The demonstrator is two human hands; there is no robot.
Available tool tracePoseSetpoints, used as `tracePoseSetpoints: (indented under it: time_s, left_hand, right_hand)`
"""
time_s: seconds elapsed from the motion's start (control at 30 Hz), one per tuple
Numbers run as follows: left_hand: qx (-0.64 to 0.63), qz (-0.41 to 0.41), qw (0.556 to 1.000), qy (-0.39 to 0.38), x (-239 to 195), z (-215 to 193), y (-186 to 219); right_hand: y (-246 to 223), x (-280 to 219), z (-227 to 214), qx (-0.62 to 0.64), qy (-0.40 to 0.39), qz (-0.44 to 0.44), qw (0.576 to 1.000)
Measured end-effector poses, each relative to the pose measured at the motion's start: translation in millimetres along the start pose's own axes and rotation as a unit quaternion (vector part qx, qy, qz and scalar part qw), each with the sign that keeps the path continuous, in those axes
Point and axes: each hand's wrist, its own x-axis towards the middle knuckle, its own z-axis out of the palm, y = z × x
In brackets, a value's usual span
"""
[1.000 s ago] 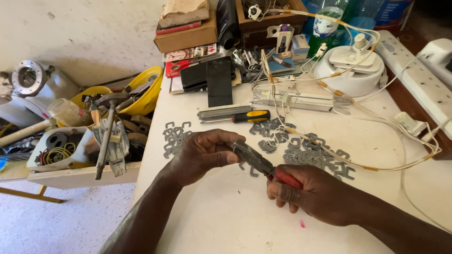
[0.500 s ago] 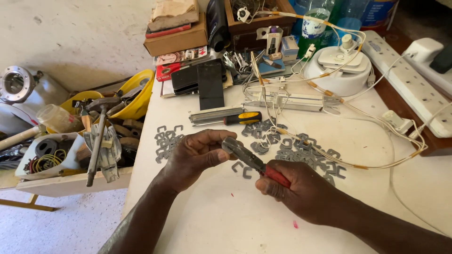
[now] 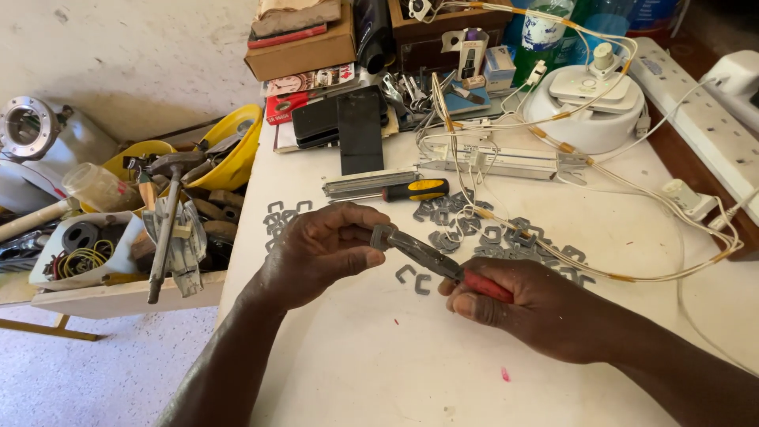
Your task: The person uses pliers to trim or separate small metal clips on a cluttered workbench.
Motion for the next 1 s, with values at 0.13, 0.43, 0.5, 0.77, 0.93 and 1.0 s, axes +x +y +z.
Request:
tracePoseSetpoints:
  time_s: [0.13,0.43,0.5,0.77,0.93,1.0]
  left_hand:
    - [0.029,-0.031,0.998,0.056,3,8,5]
    - [0.129,-0.102,0.976,0.144,9,20,10]
    - [0.185,-0.061,0.967,0.165,9,21,11]
    - [0.26,-0.065,0.942,0.201,10,21,13]
    - [0.289,-0.049,0.935,0.2,10,14,10]
    - [0.306,-0.085,0.929,0.192,9,12,12]
  right_hand:
    - [5,1,-1,-0.085,0.005,-0.028,0.996]
    - [16,6,3,-0.28,0.076,-0.052,0.956]
    - [19,7,2,-0.277,0.072,-0.077,0.955]
    - [18,7,3,-0.291,0.071,-0.074,0.951]
    - [15,6,1,-0.305,0.069,-0.061,0.948]
    - [15,7,1,-0.31,0.072,-0.039,0.947]
